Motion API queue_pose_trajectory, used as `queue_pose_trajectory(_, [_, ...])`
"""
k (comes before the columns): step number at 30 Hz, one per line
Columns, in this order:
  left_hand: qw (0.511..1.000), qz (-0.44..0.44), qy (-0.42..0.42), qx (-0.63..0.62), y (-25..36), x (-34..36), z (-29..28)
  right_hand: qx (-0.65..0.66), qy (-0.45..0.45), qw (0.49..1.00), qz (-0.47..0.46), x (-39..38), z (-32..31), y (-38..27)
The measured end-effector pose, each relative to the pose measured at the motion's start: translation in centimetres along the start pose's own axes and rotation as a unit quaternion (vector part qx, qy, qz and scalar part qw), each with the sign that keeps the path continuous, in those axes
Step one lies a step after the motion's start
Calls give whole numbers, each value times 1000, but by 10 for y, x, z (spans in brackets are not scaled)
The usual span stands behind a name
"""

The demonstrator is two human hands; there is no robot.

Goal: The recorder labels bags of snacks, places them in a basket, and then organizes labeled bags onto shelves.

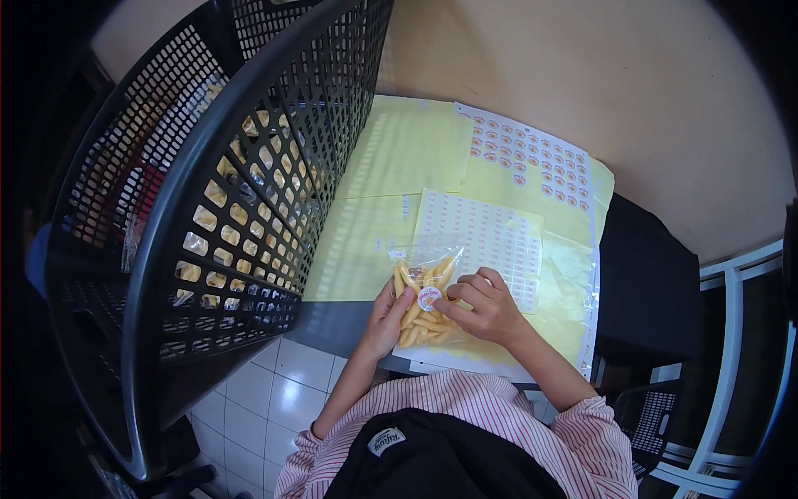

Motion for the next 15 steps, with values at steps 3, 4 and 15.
queue_pose_trajectory(3, [1000, 10, 0, 3, 1, 0, 0, 0, -5, 1000, 1, -1, 1, -1])
queue_pose_trajectory(4, [1000, 16, 0, 4, 2, 0, 0, 1, -4, 1000, 1, -1, 1, 0])
queue_pose_trajectory(15, [998, 39, -15, 57, 7, -3, 5, 2, -44, 999, 4, -5, 2, 2])
Point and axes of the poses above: each hand's wrist, its own x-axis towards the middle knuckle, its own z-axis out of the palm, y = z × x, the point moved 7 cm from there along x, towards the middle knuckle, and after that the axes turned 15 degrees about y, right-handed, at the moved point
